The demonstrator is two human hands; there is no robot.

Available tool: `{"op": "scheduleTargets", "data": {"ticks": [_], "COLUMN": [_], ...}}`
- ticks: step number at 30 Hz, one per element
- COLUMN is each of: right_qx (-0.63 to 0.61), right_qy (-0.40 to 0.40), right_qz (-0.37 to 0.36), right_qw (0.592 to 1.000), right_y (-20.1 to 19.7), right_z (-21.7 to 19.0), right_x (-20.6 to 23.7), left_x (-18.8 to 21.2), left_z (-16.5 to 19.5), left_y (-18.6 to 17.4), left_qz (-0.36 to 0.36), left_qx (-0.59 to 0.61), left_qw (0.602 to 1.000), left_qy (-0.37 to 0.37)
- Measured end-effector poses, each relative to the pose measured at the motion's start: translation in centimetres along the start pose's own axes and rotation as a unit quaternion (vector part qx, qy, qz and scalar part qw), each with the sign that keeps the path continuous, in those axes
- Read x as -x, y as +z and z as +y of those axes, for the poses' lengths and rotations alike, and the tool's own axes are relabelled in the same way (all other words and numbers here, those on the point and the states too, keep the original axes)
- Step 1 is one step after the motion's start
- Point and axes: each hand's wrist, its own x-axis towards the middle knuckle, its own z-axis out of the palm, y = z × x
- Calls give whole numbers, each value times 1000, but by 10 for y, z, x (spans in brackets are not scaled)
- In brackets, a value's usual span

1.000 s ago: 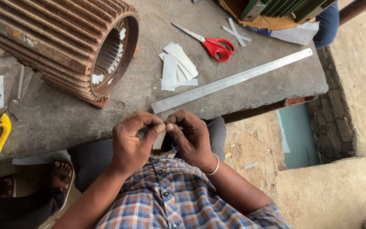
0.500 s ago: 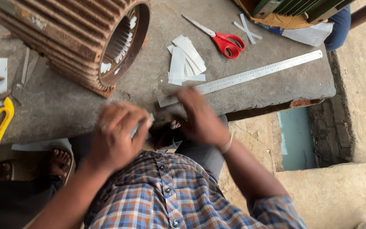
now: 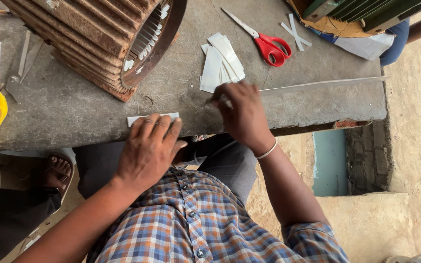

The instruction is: The person folds small white rectangular strips and inserts them into the slots of a cylindrical metal motor stator. The person repeats this process for multiple slots.

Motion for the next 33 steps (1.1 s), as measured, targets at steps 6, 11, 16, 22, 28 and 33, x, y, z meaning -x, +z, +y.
{"op": "scheduleTargets", "data": {"ticks": [6,11,16,22,28,33], "right_qx": [-32,-56,-59,-33,-37,-34], "right_qy": [-44,-49,-24,-25,-43,-48], "right_qz": [71,25,-15,34,31,-2], "right_qw": [996,997,998,999,998,998], "right_y": [12,21,24,32,30,26], "right_z": [-1,-8,-3,-5,-3,-1], "right_x": [3,6,-1,-11,-5,-7], "left_x": [-12,-14,-16,-17,-15,-14], "left_z": [15,12,7,8,8,7], "left_y": [10,14,20,19,21,19], "left_qz": [5,15,38,37,45,58], "left_qx": [-15,-67,-28,-29,-41,-24], "left_qw": [1000,997,998,998,998,998], "left_qy": [18,41,47,37,34,22]}}
